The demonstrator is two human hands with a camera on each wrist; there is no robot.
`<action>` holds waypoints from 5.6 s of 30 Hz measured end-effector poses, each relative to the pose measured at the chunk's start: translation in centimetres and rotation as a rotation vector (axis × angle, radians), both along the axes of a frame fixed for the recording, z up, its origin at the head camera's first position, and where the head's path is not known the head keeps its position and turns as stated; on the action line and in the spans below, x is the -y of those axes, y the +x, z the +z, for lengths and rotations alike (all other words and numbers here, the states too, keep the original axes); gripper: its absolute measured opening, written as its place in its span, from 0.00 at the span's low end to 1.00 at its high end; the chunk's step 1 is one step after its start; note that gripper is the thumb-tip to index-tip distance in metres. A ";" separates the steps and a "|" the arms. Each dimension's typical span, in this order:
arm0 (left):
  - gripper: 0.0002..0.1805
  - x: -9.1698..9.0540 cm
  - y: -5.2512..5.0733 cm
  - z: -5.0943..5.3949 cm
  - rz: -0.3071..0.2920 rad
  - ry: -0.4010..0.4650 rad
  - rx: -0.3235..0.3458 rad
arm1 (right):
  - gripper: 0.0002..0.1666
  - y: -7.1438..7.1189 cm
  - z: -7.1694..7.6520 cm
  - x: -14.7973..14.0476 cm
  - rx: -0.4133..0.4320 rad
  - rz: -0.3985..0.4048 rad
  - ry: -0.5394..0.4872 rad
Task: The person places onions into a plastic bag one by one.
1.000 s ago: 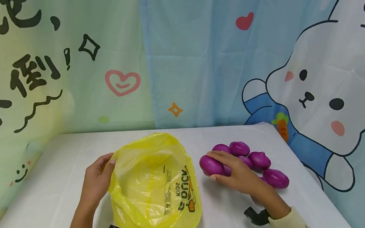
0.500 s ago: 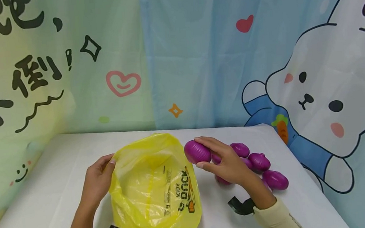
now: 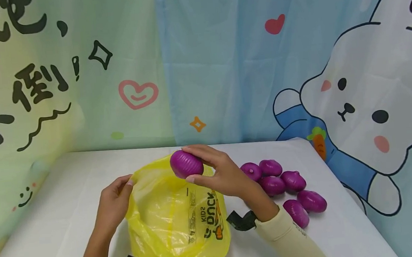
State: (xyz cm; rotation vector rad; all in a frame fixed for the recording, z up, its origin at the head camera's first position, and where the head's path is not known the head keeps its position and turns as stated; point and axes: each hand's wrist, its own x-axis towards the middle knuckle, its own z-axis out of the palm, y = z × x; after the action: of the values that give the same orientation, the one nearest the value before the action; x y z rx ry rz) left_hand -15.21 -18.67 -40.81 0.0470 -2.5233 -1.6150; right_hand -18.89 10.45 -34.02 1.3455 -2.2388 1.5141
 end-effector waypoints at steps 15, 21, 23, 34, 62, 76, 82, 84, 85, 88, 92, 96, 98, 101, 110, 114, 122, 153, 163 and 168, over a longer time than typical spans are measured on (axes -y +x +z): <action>0.24 -0.2 -0.1 0.1 0.007 -0.009 0.008 | 0.36 -0.9 0.6 2.4 0.016 0.074 0.143; 0.24 -0.2 -0.1 -0.1 0.013 -0.007 0.023 | 0.36 -0.9 2.0 3.3 -0.002 0.094 0.174; 0.24 -0.2 -0.1 0.0 0.013 0.001 0.023 | 0.35 -0.9 1.7 3.8 0.013 0.112 0.190; 0.22 -0.4 -0.1 0.1 0.030 -0.003 -0.006 | 0.34 -1.7 -3.6 5.2 0.196 0.119 0.529; 0.23 -0.6 -0.4 0.3 0.006 -0.040 -0.020 | 0.33 -1.9 -9.9 6.5 0.100 0.007 0.717; 0.24 -0.3 0.0 0.1 0.022 -0.057 -0.009 | 0.45 0.0 -9.7 6.3 0.055 0.021 0.810; 0.23 -0.2 0.0 -0.1 0.025 -0.057 -0.020 | 0.45 0.5 -9.2 5.2 0.060 0.011 0.794; 0.23 -0.2 0.0 -0.2 0.025 -0.062 -0.029 | 0.42 0.6 -8.7 4.8 0.062 0.009 0.784; 0.23 -0.2 0.0 -0.3 0.023 -0.068 -0.033 | 0.40 0.6 -8.5 4.6 0.061 0.008 0.776; 0.23 -0.2 0.0 -0.3 0.018 -0.066 -0.039 | 0.34 0.7 -7.7 4.0 0.039 0.026 0.743; 0.23 -0.2 -0.1 -0.2 0.008 -0.059 -0.033 | 0.29 1.0 -6.8 2.9 0.040 0.041 0.682; 0.23 -0.2 -0.1 -0.2 0.003 -0.063 -0.031 | 0.28 0.9 -6.3 1.6 0.039 0.032 0.564; 0.23 -0.1 -0.1 -0.2 0.004 -0.064 -0.035 | 0.27 0.8 -6.0 0.7 0.013 0.010 0.484; 0.23 -0.1 -0.2 -0.4 0.009 -0.061 -0.041 | 0.26 0.5 -5.6 -0.6 -0.051 -0.038 0.330; 0.23 0.0 -0.3 -0.5 0.006 -0.060 -0.038 | 0.27 0.8 -5.3 -5.1 -0.021 -0.262 0.124; 0.23 0.0 -0.3 -0.3 0.005 -0.060 -0.034 | 0.28 0.9 -5.9 -7.0 0.075 -0.345 0.153; 0.23 -0.2 -0.1 -0.4 0.002 -0.059 -0.026 | 0.30 1.2 -7.7 -11.1 0.255 -0.450 0.183; 0.22 -0.1 0.0 -0.2 -0.004 -0.046 -0.043 | 0.32 1.3 -10.4 -14.5 0.350 -0.518 0.443; 0.22 -0.2 -0.1 -0.1 -0.006 -0.062 -0.060 | 0.35 0.9 -10.8 -13.1 0.297 -0.516 0.547; 0.22 -0.2 -0.1 -0.2 -0.005 -0.065 -0.051 | 0.34 0.8 -10.8 -12.5 0.258 -0.483 0.583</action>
State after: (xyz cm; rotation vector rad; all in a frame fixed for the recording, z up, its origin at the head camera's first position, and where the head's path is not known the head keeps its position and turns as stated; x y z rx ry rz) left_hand -15.27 -18.44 -40.97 -0.0075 -2.5373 -1.5148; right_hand -18.07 22.98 -44.82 0.6157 -3.0286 0.9469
